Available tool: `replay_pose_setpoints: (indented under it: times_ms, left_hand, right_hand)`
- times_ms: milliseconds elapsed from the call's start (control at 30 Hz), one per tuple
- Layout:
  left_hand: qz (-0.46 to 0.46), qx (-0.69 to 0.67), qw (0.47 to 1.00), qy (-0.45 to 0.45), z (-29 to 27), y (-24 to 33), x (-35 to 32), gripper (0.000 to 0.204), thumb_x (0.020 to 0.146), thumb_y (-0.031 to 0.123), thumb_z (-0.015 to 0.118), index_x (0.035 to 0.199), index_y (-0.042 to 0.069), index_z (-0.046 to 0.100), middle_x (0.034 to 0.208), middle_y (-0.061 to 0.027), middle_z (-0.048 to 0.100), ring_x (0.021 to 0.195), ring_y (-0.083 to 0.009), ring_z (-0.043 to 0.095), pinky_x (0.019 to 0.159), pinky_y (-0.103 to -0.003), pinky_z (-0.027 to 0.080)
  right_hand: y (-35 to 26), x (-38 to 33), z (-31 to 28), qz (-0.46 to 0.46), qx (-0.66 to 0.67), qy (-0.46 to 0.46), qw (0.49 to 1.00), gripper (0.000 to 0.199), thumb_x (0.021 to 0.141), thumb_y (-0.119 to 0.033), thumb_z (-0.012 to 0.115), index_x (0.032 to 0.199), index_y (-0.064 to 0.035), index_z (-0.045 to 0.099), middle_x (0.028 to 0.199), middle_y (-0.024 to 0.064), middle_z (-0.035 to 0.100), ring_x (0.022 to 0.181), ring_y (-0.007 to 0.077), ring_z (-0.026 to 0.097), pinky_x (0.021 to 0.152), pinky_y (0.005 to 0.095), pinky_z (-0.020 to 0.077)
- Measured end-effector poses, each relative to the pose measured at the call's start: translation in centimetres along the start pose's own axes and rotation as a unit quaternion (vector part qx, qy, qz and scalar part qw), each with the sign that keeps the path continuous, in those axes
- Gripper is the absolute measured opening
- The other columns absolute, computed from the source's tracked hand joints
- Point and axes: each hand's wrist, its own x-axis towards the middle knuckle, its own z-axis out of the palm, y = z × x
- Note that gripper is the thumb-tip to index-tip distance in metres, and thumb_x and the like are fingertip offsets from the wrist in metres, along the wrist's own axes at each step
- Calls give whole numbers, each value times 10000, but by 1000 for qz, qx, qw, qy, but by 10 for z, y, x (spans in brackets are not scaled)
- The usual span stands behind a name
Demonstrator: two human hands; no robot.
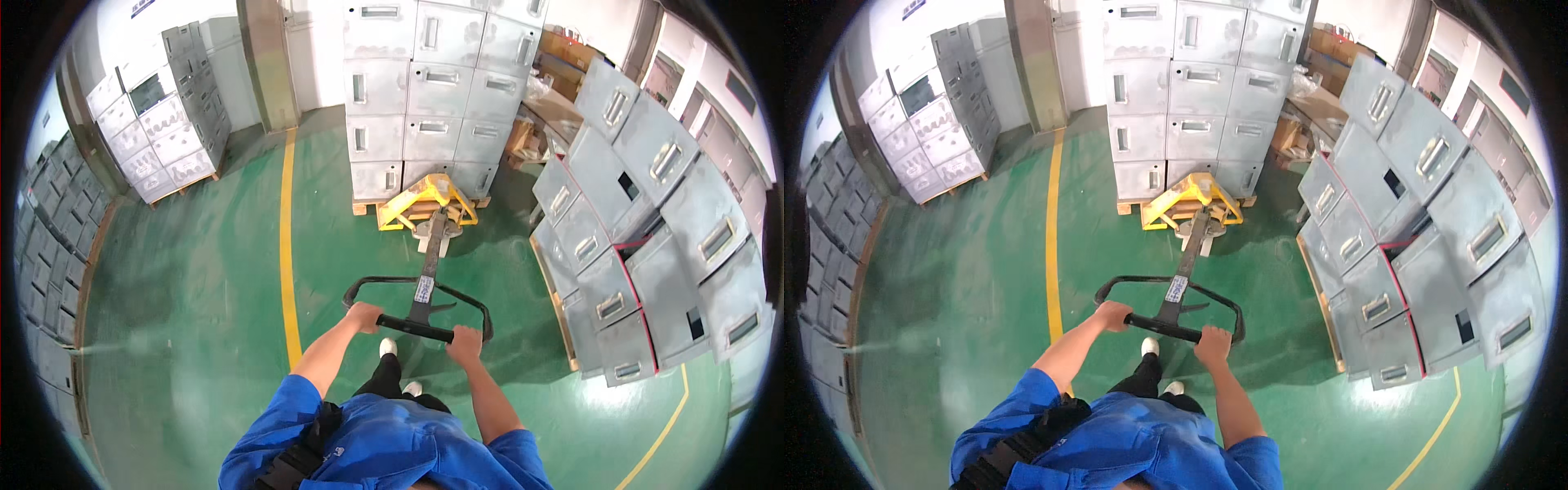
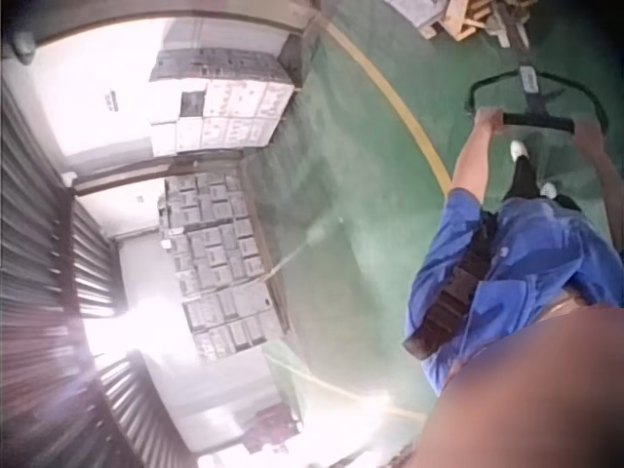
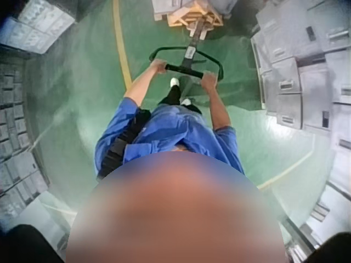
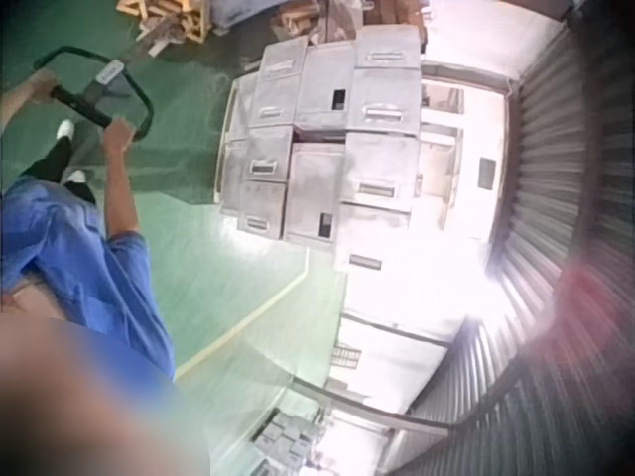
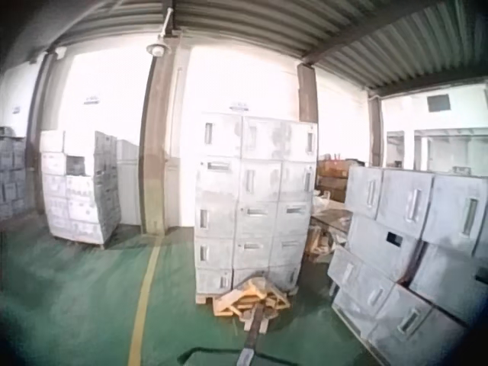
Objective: The recorder moves a wooden pallet to the wall and then uses a manual pallet jack to transport a stack of metal enclosures across the fabrication floor.
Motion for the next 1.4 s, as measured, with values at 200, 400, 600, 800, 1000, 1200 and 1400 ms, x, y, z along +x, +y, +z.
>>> replay_pose_setpoints:
  times_ms: [200, 400, 600, 800, 1000, 1200, 1400]
  left_hand:
    - [7, -7, 1000, 29, 31, 21, -33, 203, 613, 206, 583, 790, 108, 560, 759, -96, 598, 765, -291, 577, 655, -404, 451]
    - [11, 24, 999, 47, 71, 31, -77, 203, 615, 200, 583, 792, 103, 559, 754, -98, 600, 755, -288, 581, 642, -412, 453]
    - [30, 34, 998, 54, 99, 42, -116, 210, 602, 198, 575, 791, 109, 563, 751, -90, 606, 731, -283, 589, 621, -409, 461]
    - [20, 42, 997, 62, 130, 46, -165, 225, 589, 197, 578, 795, 107, 567, 745, -80, 607, 736, -267, 593, 629, -391, 463]
    - [25, 43, 994, 96, 163, 54, -209, 224, 582, 217, 587, 779, 112, 566, 733, -83, 600, 732, -266, 588, 649, -396, 456]
    - [-10, 29, 995, 96, 193, 92, -233, 209, 579, 229, 587, 753, 116, 569, 719, -92, 599, 718, -283, 584, 635, -401, 460]
    - [-44, 41, 993, 106, 233, 145, -248, 226, 587, 251, 604, 769, 121, 572, 742, -90, 603, 742, -280, 587, 654, -401, 464]
  right_hand:
    - [-2, -51, 28, 4, -14, 37, 999, 265, 587, -263, 654, 748, -93, 531, 751, 87, 565, 770, 273, 553, 698, 389, 385]
    - [-20, -106, 42, 24, 16, 26, 999, 238, 588, -225, 642, 750, -83, 539, 777, 100, 573, 797, 281, 552, 703, 384, 395]
    - [-35, -155, 46, 48, 4, -13, 999, 250, 595, -217, 633, 787, -75, 560, 806, 109, 581, 828, 293, 551, 750, 388, 395]
    - [-58, -211, 54, 30, 7, 10, 999, 261, 615, -222, 617, 822, -79, 548, 843, 93, 584, 855, 264, 552, 767, 378, 387]
    - [-70, -265, 61, 6, 21, 7, 1000, 260, 623, -222, 591, 834, -79, 536, 842, 92, 576, 848, 264, 552, 745, 379, 394]
    - [-49, -306, 84, -17, 29, 49, 998, 235, 636, -207, 579, 823, -69, 541, 845, 99, 584, 851, 263, 553, 759, 381, 390]
    - [-11, -345, 104, -46, 30, 64, 996, 205, 656, -183, 553, 823, -63, 546, 831, 110, 586, 836, 270, 557, 768, 393, 383]
